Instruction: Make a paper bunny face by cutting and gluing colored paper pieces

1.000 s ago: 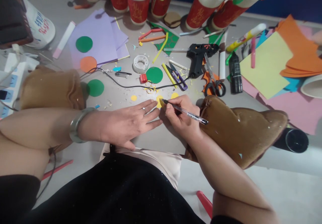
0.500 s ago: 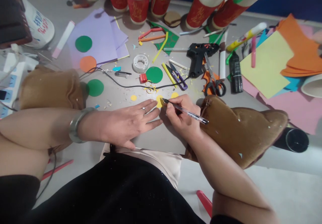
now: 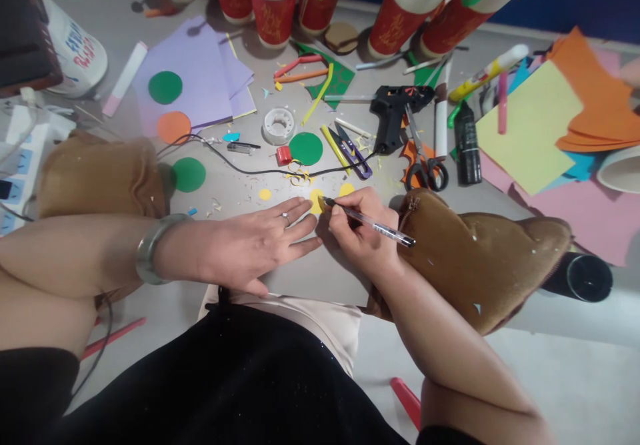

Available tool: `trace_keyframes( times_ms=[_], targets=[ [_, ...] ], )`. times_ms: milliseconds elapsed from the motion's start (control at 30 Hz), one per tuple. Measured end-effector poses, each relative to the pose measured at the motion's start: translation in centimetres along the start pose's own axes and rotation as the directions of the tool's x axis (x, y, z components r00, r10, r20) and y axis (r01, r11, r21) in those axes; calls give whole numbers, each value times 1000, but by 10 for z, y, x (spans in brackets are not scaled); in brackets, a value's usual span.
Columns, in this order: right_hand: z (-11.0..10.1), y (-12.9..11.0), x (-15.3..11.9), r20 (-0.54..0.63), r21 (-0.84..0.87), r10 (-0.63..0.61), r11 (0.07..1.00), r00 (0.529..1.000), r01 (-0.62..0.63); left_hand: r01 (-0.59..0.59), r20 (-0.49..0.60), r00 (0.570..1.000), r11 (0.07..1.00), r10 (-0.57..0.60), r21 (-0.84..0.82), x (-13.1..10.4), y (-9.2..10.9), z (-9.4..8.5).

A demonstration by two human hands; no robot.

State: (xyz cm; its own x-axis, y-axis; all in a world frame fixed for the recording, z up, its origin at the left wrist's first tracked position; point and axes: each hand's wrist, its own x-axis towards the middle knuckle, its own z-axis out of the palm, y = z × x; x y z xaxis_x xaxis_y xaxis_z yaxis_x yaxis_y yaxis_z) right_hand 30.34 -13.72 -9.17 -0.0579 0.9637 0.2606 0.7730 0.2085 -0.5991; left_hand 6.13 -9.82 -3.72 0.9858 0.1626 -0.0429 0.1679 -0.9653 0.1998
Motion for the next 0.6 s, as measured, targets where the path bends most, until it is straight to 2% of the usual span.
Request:
trace_keyframes(
  times_ms=[167,400,600],
  targets=[
    [0,-2,0,5,-8,-5,1000,1000,5,8,7,1000,1000,-8,-14,0,0,2],
    [-3,-1,1,19,-46,-12,999,1000,13,12,-77,997,997,-18,-79,-3,-1,9],
    [-3,1,2,-15,-46,-94,995,995,93,17,-55,998,997,-21,-75,-2,0,9]
  ],
)
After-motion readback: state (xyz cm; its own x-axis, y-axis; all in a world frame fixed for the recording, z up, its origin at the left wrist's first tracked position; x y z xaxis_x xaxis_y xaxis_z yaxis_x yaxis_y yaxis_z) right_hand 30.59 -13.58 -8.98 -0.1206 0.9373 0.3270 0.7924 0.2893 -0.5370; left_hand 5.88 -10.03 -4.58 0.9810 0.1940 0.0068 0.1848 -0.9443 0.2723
